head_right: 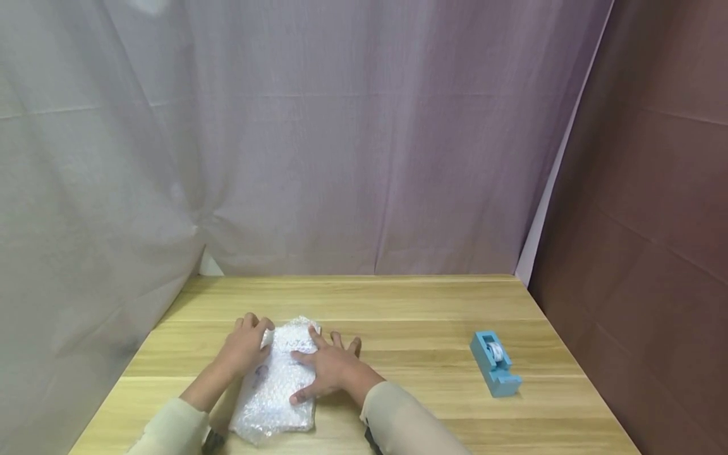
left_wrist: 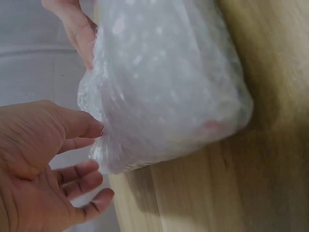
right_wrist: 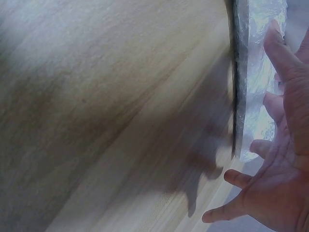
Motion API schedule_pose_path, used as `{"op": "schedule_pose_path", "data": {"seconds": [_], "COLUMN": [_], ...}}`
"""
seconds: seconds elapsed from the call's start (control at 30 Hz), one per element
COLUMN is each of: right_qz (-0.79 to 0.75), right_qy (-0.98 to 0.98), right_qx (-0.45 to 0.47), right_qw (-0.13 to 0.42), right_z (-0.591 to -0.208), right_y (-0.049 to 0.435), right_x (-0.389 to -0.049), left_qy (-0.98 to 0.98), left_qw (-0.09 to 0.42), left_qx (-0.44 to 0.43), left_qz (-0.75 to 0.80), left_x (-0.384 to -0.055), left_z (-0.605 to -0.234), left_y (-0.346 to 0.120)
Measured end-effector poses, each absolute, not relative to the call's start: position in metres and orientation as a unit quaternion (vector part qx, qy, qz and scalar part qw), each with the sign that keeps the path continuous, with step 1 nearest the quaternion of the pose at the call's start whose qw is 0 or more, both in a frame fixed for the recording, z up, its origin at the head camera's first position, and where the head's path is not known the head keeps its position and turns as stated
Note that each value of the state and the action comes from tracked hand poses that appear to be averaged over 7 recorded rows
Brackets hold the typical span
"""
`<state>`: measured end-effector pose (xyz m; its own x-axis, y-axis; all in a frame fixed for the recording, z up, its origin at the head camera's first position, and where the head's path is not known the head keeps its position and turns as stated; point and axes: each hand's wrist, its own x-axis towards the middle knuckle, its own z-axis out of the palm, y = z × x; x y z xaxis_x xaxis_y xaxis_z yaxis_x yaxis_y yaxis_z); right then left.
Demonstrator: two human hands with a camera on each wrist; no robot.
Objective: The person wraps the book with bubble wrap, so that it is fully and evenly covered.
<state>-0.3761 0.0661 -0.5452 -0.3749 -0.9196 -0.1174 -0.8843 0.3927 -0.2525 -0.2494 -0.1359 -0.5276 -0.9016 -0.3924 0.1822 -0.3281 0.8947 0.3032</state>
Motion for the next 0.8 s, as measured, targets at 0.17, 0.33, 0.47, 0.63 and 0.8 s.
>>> {"op": "schedule_pose_path", "data": {"seconds": [0.17,0.33,0.47,0.63,0.8], "right_qz": [-0.074,-0.073,-0.069,-0.071,-0.072], "right_qy": [0.825,0.824,0.824,0.823,0.82], "right_qx": [-0.547,-0.549,-0.549,-0.551,-0.554], "right_qw": [0.119,0.12,0.118,0.12,0.123], "right_z": [-0.545,-0.545,-0.545,-0.547,-0.547], "right_y": [0.066,0.066,0.066,0.065,0.065], "right_x": [-0.377,-0.379,-0.38,-0.38,-0.38], "left_qy": [-0.974,-0.979,-0.98,-0.985,-0.988], "left_qw": [0.131,0.134,0.143,0.151,0.142], "left_qx": [0.143,0.112,0.096,0.062,0.045], "left_qz": [-0.117,-0.102,-0.105,-0.064,-0.045], "left_x": [-0.251,-0.252,-0.253,-0.251,-0.25], "left_z": [-0.531,-0.535,-0.539,-0.54,-0.541], "left_y": [-0.136,-0.142,-0.148,-0.15,-0.151]}}
